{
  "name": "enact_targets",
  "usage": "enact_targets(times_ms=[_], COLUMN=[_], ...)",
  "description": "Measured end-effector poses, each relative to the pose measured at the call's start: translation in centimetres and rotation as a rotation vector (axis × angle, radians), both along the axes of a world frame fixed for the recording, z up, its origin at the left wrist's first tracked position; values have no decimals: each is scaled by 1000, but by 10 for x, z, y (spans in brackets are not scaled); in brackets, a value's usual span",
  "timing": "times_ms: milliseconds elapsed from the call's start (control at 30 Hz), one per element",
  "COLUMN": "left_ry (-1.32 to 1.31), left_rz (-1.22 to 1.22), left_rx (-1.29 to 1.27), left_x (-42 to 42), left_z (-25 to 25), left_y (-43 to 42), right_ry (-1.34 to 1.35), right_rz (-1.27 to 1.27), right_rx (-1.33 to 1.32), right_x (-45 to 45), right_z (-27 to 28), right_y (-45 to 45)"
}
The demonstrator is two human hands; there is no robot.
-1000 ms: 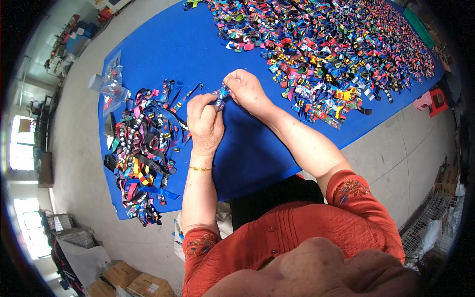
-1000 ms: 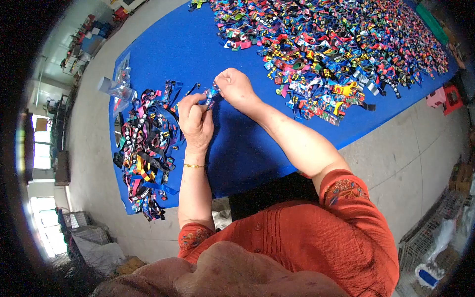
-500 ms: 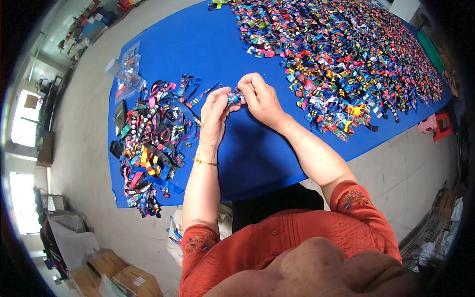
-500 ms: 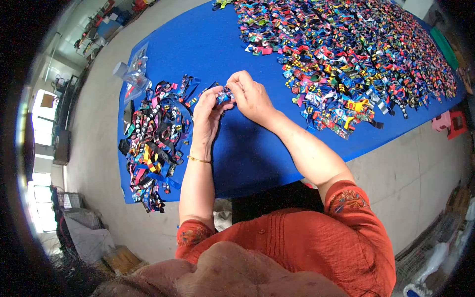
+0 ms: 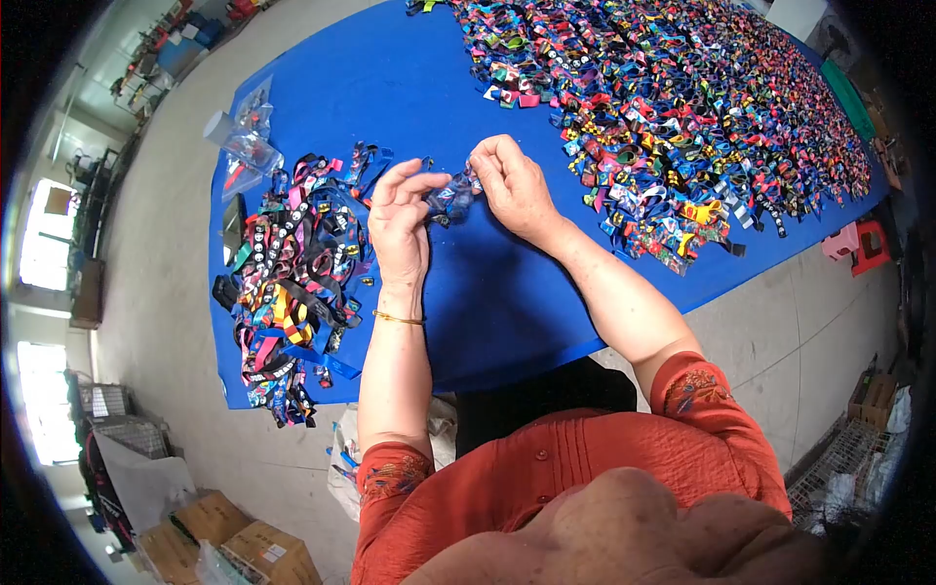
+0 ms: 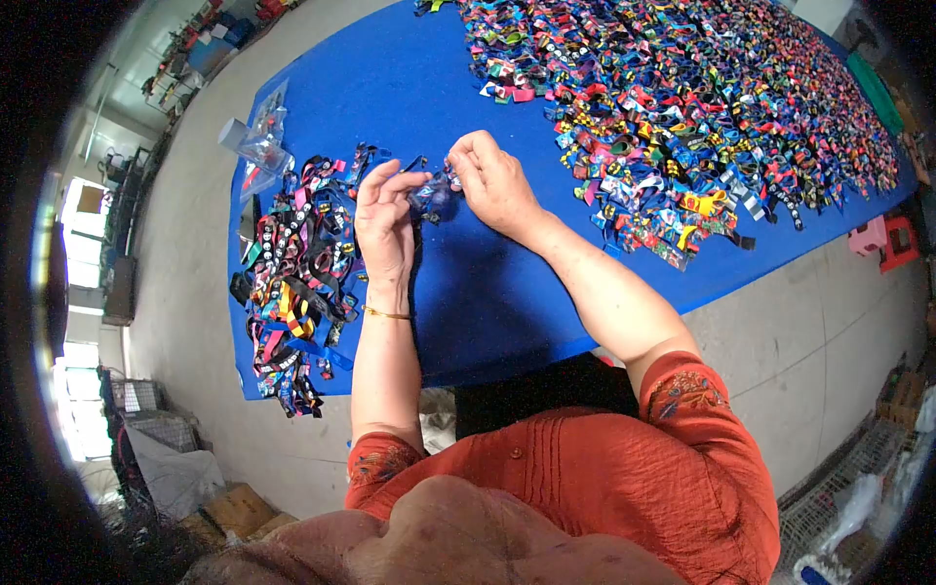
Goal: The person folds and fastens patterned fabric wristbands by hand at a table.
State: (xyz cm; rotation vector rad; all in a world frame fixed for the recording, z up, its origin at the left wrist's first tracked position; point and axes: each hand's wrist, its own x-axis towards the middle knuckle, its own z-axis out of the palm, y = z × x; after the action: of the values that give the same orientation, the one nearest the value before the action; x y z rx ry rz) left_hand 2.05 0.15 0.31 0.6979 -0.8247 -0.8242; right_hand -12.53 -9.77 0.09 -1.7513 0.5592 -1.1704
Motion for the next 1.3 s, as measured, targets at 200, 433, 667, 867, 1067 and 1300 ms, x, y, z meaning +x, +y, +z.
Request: enact_targets(times_ms=[200,433,667,867,1067,1300], left_ry=[-118,-213,-71,5,-14,-16], left_rz=[95,47,8,-57,-133,-178], left_rx=[191,382,375,369,391,460], left_x=[1,-11,-6,-4,1,0], left_z=[-6,-3,-3,-6,-9,-9], left_y=[-4,-1,-1,-2,-3,-3], right_ry=[68,16,79,-5,-4,163], right_rz=[34,83,211,341,333,65], right_rx=[-14,67,205,376,381,-15], right_x=[1,0,-3,-2,1,-3], right_z=[-1,-3,-6,-3,-9,1], right_y=[4,2,-7,-9,-8,-5])
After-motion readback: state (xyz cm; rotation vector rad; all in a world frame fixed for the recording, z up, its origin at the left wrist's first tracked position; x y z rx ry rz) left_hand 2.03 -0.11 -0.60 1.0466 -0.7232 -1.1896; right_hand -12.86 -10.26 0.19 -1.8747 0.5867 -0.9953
